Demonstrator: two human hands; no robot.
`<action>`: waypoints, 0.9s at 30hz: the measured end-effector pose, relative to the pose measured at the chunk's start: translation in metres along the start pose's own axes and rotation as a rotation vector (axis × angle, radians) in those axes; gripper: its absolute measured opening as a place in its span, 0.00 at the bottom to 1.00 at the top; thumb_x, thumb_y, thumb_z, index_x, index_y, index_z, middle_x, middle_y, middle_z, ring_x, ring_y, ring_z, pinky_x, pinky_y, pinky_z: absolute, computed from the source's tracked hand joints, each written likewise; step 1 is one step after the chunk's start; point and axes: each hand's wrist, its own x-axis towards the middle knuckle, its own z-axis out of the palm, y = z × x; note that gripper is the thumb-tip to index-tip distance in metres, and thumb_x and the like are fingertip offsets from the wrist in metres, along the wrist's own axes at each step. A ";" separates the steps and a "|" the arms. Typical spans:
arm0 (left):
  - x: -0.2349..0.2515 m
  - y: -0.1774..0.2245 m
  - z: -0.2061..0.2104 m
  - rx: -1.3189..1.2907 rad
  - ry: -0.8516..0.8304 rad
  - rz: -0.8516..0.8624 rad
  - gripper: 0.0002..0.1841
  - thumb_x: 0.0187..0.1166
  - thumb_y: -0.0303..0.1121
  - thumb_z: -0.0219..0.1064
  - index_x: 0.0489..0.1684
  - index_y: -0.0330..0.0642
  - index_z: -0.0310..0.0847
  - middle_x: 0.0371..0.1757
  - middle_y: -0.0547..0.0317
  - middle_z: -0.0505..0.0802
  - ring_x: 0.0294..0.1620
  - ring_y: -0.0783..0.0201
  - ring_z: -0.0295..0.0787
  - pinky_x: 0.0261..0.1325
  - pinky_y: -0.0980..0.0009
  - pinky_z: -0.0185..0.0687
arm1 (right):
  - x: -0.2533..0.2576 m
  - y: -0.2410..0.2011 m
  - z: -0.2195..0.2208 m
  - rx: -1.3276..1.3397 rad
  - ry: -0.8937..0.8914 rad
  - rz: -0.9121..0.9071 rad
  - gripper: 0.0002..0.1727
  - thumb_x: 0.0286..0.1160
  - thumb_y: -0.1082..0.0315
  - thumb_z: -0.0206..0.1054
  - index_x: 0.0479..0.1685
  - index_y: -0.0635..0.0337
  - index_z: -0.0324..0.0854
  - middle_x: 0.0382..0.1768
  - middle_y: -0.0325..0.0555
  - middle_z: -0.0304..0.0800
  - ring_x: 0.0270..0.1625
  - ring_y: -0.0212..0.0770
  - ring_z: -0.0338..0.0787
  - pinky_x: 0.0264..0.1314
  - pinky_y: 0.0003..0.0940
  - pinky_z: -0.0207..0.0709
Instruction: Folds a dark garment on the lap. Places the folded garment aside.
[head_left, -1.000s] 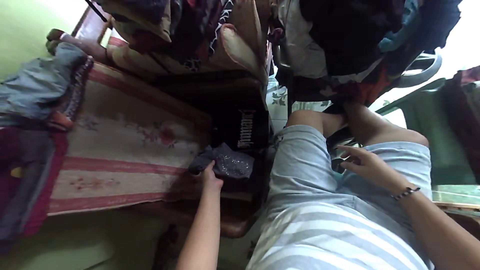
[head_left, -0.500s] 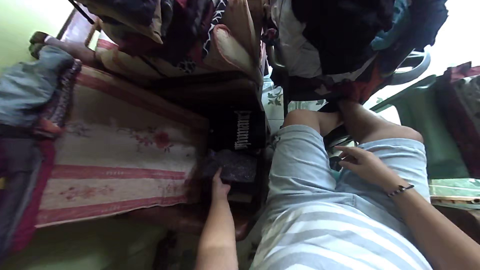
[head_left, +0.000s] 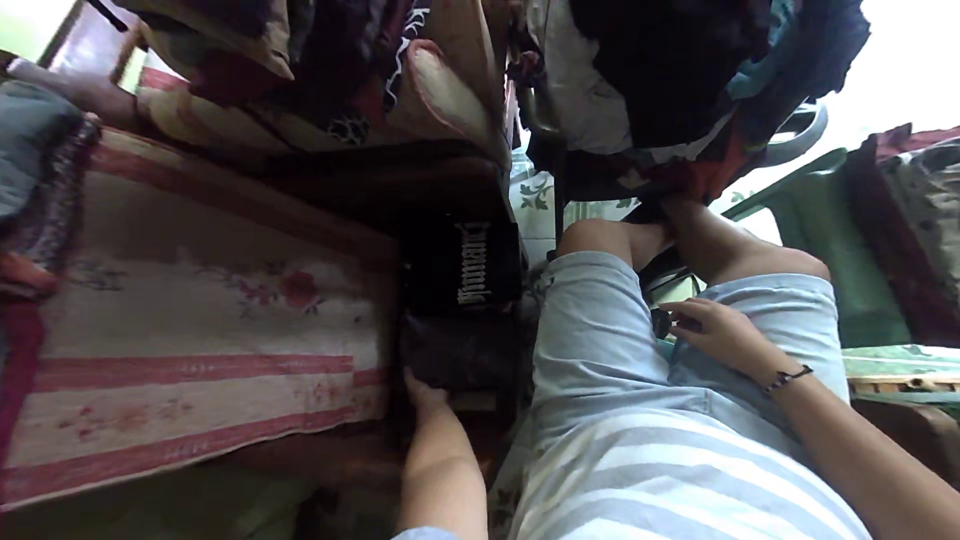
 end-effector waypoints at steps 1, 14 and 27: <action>0.013 0.005 0.000 0.055 0.007 -0.146 0.25 0.96 0.28 0.34 0.92 0.43 0.48 0.91 0.52 0.63 0.87 0.54 0.63 0.85 0.50 0.60 | -0.001 -0.001 0.000 -0.006 0.001 0.002 0.21 0.79 0.67 0.68 0.72 0.55 0.84 0.57 0.55 0.91 0.58 0.56 0.90 0.66 0.63 0.78; 0.143 -0.068 -0.037 0.480 0.386 0.197 0.37 0.80 0.37 0.73 0.85 0.31 0.60 0.79 0.35 0.77 0.80 0.44 0.73 0.77 0.51 0.76 | -0.002 -0.001 0.003 -0.051 -0.011 0.020 0.20 0.79 0.67 0.67 0.70 0.52 0.85 0.57 0.54 0.91 0.57 0.55 0.91 0.64 0.62 0.79; 0.063 -0.153 0.037 1.226 0.157 0.808 0.41 0.83 0.65 0.53 0.85 0.40 0.69 0.87 0.23 0.63 0.86 0.15 0.48 0.79 0.17 0.33 | -0.006 -0.014 -0.002 -0.096 -0.052 0.080 0.20 0.80 0.65 0.65 0.71 0.47 0.85 0.64 0.51 0.89 0.65 0.54 0.89 0.69 0.61 0.78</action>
